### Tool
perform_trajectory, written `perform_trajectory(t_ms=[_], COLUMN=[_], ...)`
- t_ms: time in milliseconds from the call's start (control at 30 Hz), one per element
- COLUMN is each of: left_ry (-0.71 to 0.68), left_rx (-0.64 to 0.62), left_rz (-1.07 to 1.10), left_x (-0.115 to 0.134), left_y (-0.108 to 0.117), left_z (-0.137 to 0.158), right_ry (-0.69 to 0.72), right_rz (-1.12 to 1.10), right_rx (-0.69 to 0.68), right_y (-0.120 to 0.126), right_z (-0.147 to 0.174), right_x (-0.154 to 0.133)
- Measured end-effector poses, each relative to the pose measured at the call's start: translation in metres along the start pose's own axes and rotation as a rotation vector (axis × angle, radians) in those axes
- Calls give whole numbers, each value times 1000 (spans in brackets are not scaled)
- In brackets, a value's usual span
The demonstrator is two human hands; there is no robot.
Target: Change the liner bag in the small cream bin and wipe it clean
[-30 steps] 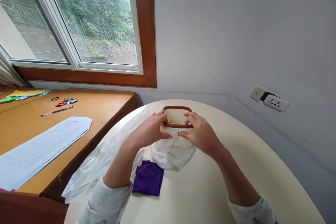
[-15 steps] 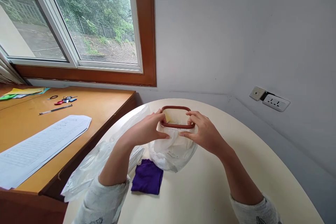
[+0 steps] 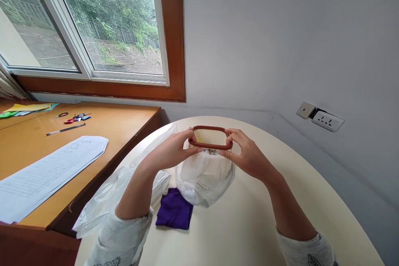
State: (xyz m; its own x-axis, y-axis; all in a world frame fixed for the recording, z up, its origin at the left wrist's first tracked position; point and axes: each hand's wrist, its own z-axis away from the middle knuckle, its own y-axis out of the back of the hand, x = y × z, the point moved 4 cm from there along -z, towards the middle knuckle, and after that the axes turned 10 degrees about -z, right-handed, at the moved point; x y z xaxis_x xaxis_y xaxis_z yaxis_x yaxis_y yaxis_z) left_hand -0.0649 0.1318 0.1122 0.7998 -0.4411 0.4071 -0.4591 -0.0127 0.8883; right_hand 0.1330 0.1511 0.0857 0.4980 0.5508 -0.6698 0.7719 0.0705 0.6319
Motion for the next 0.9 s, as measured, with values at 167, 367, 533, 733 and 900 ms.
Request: perform_trajectory(t_ms=[167,367,533,733,900], left_ry=[16,39,77,67,55], left_rx=[18,26,30,41,37], left_rz=[8,11,3,-37,-51], left_x=[1,2,-1,-2,-1], left_y=[1,0,-2,-2,-2], left_z=[0,-2,-3,-2,-2], right_ry=[-55,-158,-170,-146,-92], right_rz=[-22,-34,-62,-135,-171], right_rx=[5,-150,-179,-189,-152], right_y=[1,-2,-6,-12,-13], right_z=[0,2,2,1,0], right_x=[1,6,9,16,16])
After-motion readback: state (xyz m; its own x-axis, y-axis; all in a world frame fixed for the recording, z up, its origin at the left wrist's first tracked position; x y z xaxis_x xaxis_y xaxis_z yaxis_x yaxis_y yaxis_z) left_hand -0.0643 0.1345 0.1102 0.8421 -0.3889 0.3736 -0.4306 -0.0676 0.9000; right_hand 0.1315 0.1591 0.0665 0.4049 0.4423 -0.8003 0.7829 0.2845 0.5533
